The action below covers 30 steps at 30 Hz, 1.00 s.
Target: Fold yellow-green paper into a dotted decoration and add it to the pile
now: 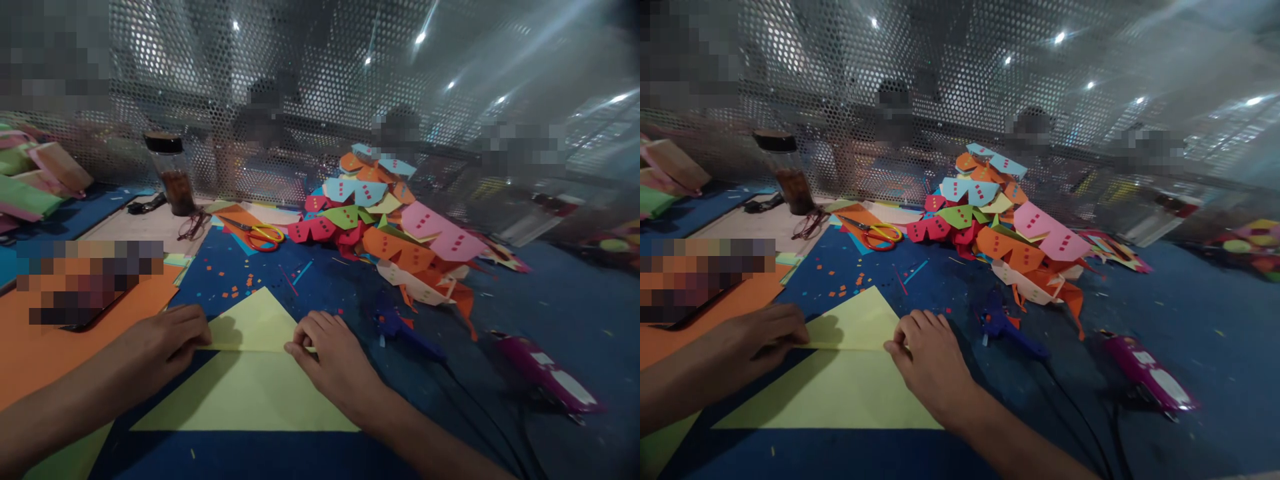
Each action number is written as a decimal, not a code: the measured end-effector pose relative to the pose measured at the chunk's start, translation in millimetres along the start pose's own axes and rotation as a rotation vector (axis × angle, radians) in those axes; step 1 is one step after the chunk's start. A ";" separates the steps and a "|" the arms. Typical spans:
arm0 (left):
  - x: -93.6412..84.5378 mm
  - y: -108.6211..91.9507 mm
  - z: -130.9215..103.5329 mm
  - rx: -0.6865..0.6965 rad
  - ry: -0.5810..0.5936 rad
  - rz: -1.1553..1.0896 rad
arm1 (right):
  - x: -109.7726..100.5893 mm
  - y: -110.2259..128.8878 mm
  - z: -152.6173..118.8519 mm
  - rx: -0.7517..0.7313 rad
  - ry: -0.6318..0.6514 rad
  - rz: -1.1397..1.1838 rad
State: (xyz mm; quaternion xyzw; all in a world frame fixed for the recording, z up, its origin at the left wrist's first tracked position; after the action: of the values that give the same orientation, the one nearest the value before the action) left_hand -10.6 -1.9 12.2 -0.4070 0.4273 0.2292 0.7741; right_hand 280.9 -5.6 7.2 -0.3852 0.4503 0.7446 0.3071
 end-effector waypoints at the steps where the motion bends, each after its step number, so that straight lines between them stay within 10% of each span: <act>1: 0.4 -2.1 -0.4 0.008 -0.004 0.027 | 0.0 -0.1 0.1 -0.001 0.002 0.000; 20: 26.7 -14.7 -3.4 0.333 -0.124 0.143 | -1.0 1.2 -0.2 -0.012 0.003 -0.005; 30: 39.6 -14.7 -6.9 0.239 -0.142 0.132 | 1.2 -1.5 -1.0 -0.037 -0.006 -0.018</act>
State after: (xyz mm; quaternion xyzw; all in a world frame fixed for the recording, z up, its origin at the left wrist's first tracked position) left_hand 17.4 -15.6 -17.1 -0.2655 0.4215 0.2554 0.8286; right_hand 281.9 -5.8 5.2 -0.3926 0.4319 0.7512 0.3082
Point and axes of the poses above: each hand's wrist, its own z-axis towards the middle knuckle, its own x-axis out of the palm, y = z × x, the point moved 1 cm from there along z, towards the middle knuckle, and after that the axes turned 11 degrees about -y, right-handed, at the moved point
